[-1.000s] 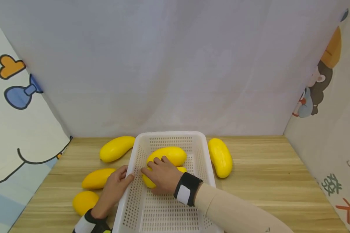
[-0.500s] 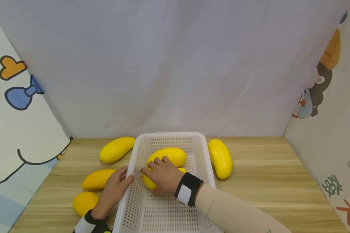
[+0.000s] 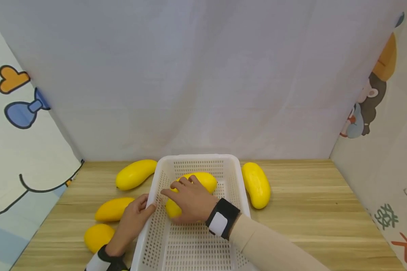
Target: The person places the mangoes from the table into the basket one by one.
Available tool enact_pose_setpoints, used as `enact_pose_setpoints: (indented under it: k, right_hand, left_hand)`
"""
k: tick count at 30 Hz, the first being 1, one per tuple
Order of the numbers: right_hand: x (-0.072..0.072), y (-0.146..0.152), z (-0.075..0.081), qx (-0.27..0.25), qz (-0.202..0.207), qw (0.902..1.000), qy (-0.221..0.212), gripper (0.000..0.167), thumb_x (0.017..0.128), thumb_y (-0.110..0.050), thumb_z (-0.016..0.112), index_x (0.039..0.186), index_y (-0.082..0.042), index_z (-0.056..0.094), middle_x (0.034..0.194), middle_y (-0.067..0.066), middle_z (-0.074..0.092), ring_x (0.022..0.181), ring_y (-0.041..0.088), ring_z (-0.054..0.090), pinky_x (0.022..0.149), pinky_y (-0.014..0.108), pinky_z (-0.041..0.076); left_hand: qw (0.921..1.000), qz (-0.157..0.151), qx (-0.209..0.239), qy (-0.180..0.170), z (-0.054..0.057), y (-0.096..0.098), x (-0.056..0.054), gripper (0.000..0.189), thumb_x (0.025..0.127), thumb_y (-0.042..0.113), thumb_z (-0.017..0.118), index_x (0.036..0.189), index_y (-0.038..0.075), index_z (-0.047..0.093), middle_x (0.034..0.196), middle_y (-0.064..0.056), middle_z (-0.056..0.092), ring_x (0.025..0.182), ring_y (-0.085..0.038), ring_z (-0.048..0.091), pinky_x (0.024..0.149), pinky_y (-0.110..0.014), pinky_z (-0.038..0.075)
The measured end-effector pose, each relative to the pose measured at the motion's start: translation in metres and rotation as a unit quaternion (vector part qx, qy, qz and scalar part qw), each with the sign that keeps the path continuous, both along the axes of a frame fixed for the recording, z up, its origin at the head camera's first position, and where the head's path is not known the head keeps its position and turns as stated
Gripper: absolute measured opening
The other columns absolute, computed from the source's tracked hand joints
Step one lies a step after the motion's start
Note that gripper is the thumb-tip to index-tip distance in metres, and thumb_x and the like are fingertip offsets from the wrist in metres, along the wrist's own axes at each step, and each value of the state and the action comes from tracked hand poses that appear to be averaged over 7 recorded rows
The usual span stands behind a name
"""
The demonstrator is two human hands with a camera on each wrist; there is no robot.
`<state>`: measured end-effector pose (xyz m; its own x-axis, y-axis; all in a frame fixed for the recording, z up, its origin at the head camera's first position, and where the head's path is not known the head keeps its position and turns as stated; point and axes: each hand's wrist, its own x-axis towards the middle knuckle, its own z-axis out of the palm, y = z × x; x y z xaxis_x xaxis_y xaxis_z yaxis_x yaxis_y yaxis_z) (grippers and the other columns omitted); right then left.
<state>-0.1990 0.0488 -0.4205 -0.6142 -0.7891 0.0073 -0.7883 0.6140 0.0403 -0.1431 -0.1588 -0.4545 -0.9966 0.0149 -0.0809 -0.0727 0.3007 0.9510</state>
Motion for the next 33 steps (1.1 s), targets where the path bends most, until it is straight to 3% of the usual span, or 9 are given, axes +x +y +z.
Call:
enact_pose_setpoints:
  k: [12, 20, 26, 33]
  right_hand:
    - [-0.004, 0.012, 0.013, -0.093, -0.005, 0.9951, 0.032, 0.070, 0.089, -0.061, 0.065, 0.149, -0.027, 0.050, 0.137, 0.000, 0.057, 0.127, 0.024, 0.050, 0.104, 0.050, 0.041]
    - [-0.005, 0.020, 0.019, -0.164, 0.012, 0.9844, 0.063, 0.063, 0.091, -0.056, 0.066, 0.144, -0.023, 0.055, 0.134, 0.002, 0.060, 0.122, 0.024, 0.055, 0.099, 0.047, 0.043]
    - [-0.002, 0.029, 0.025, -0.211, 0.004, 0.9759, 0.055, 0.060, 0.093, -0.055, 0.064, 0.143, -0.023, 0.057, 0.139, 0.002, 0.059, 0.128, 0.021, 0.053, 0.104, 0.046, 0.040]
    - [0.005, 0.042, 0.032, -0.260, 0.019, 0.9613, 0.089, 0.057, 0.093, -0.050, 0.065, 0.141, -0.019, 0.058, 0.141, 0.006, 0.057, 0.131, 0.024, 0.051, 0.106, 0.050, 0.039]
  left_hand:
    - [1.0000, -0.003, 0.001, -0.009, -0.001, -0.002, -0.001, 0.040, 0.100, 0.019, 0.060, 0.135, -0.001, 0.056, 0.121, -0.022, 0.069, 0.092, -0.027, 0.073, 0.066, -0.038, 0.063]
    - [0.9999, 0.004, 0.006, -0.012, -0.001, 0.000, -0.001, 0.039, 0.099, 0.020, 0.061, 0.132, 0.001, 0.058, 0.119, -0.019, 0.070, 0.091, -0.026, 0.073, 0.066, -0.038, 0.063]
    - [0.9999, -0.001, 0.012, -0.007, -0.001, -0.001, -0.001, 0.039, 0.099, 0.020, 0.062, 0.133, 0.000, 0.058, 0.118, -0.020, 0.070, 0.092, -0.026, 0.073, 0.068, -0.039, 0.063]
    - [0.9998, 0.001, 0.020, -0.001, -0.001, -0.001, 0.000, 0.039, 0.099, 0.018, 0.063, 0.132, -0.001, 0.058, 0.118, -0.020, 0.070, 0.092, -0.027, 0.073, 0.067, -0.039, 0.063]
